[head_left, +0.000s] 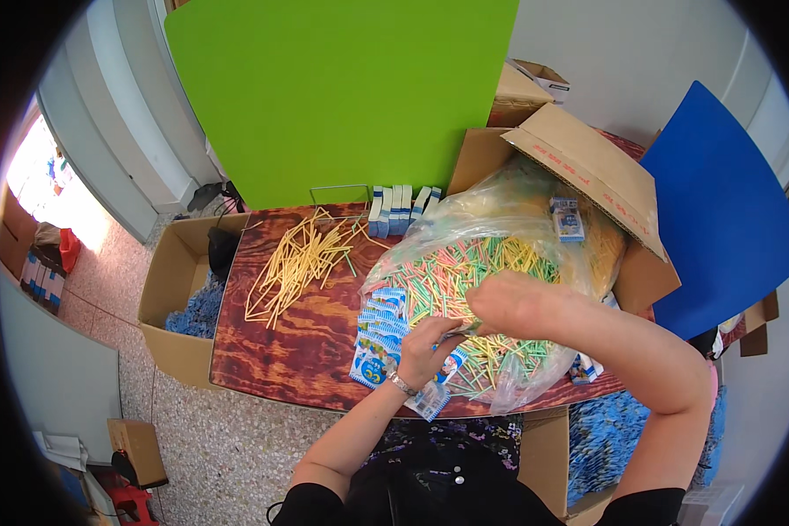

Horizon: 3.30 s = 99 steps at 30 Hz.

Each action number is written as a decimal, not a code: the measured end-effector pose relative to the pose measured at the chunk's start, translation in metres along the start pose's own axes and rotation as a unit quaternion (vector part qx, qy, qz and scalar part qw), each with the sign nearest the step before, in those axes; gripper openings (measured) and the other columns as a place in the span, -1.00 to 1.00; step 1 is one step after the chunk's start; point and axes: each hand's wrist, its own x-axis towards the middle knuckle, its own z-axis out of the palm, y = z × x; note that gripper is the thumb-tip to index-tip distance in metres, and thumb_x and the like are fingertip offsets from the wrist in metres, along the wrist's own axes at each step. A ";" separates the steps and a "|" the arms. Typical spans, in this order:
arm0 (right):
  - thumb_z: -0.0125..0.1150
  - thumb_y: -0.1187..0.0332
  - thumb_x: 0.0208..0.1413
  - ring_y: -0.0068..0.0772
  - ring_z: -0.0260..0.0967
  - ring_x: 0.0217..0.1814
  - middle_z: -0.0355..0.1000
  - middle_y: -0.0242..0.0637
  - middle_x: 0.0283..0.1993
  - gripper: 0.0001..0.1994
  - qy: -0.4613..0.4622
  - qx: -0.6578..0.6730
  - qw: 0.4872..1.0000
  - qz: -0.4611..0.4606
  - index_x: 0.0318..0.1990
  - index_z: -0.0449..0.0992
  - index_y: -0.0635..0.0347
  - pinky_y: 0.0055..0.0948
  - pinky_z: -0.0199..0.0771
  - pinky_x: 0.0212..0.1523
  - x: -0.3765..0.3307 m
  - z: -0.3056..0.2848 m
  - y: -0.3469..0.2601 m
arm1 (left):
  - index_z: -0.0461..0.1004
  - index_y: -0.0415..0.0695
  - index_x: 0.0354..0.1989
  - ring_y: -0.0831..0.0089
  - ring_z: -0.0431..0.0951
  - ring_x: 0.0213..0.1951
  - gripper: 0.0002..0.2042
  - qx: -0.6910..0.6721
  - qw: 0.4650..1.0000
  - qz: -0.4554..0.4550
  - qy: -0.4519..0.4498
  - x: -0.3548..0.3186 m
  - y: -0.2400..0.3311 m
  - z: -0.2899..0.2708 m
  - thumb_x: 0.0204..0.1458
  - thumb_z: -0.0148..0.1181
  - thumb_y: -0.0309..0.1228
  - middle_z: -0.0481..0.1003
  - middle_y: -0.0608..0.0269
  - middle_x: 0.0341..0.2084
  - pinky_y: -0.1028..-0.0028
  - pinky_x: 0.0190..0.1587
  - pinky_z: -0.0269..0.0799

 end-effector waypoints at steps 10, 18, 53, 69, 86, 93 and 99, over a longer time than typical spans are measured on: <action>0.24 0.25 0.10 -0.06 0.47 -0.31 0.48 -0.14 -0.24 -0.64 0.281 0.139 0.949 -0.040 0.07 0.45 0.03 -0.18 0.47 -0.31 -0.006 0.044 0.018 | 0.51 -0.29 -0.21 0.61 0.51 -0.38 -0.90 -0.334 0.893 -0.302 -0.008 -0.004 -0.010 -0.001 0.15 0.12 -0.55 0.50 0.32 -0.39 0.55 -0.33 0.51; 0.20 0.18 0.11 -0.09 0.50 -0.21 0.52 -0.14 -0.23 -0.71 0.338 0.268 0.902 0.032 -0.08 0.52 0.12 -0.21 0.52 -0.25 0.035 0.155 0.035 | 0.51 -0.32 -0.29 0.66 0.43 -0.53 -0.79 -0.114 0.935 -0.324 -0.088 -0.044 -0.025 -0.119 0.23 0.02 -0.41 0.41 0.33 -0.43 0.63 -0.53 0.35; 0.30 0.33 0.03 -0.15 0.46 -0.35 0.47 -0.21 -0.42 -0.85 0.420 0.406 0.812 -0.013 -0.31 0.55 0.21 -0.32 0.45 -0.34 0.047 0.145 0.008 | 0.44 -0.21 -0.59 0.79 0.26 -0.57 -0.75 -0.065 0.932 -0.318 -0.163 -0.010 -0.025 -0.026 -0.05 0.39 -0.38 0.42 0.46 -0.66 0.62 -0.55 0.20; 0.06 0.43 0.05 0.05 0.42 0.04 0.46 0.01 -0.01 -0.58 0.305 0.142 0.920 0.203 0.12 0.44 -0.04 -0.09 0.43 0.07 0.178 0.080 0.194 | 0.32 -0.24 -0.62 0.72 0.16 -0.61 -0.64 -0.165 0.911 -0.365 -0.101 -0.026 -0.049 -0.019 0.03 0.30 -0.29 0.24 0.42 -0.76 0.52 -0.60 0.10; 0.13 0.39 0.01 -0.02 0.41 0.03 0.43 0.00 -0.03 -0.69 0.279 0.088 0.884 0.366 -0.10 0.46 0.40 -0.11 0.56 -0.13 0.216 0.138 0.147 | 0.38 -0.25 -0.59 0.62 0.22 -0.64 -0.65 -0.090 0.930 -0.341 -0.108 -0.020 -0.035 -0.039 0.02 0.32 -0.24 0.31 0.27 -0.74 0.46 -0.57 0.19; 0.06 0.39 0.09 0.04 0.36 0.12 0.40 0.06 0.05 -0.63 0.202 0.096 0.904 0.366 0.05 0.38 0.36 -0.15 0.48 0.00 0.201 0.138 0.155 | 0.46 -0.24 -0.53 0.58 0.31 -0.62 -0.70 -0.080 0.933 -0.332 -0.114 -0.030 -0.041 -0.038 -0.02 0.36 -0.25 0.40 0.27 -0.69 0.48 -0.54 0.25; -0.02 0.24 0.27 -0.22 0.47 -0.19 0.47 -0.06 -0.17 -0.66 0.210 0.315 0.891 0.252 0.12 0.33 0.17 -0.23 0.49 -0.17 0.117 0.134 0.136 | 0.51 -0.23 -0.48 0.72 0.38 -0.54 -0.77 -0.041 0.949 -0.307 -0.062 -0.024 -0.027 -0.037 -0.10 0.43 -0.35 0.49 0.38 -0.61 0.57 -0.50 0.32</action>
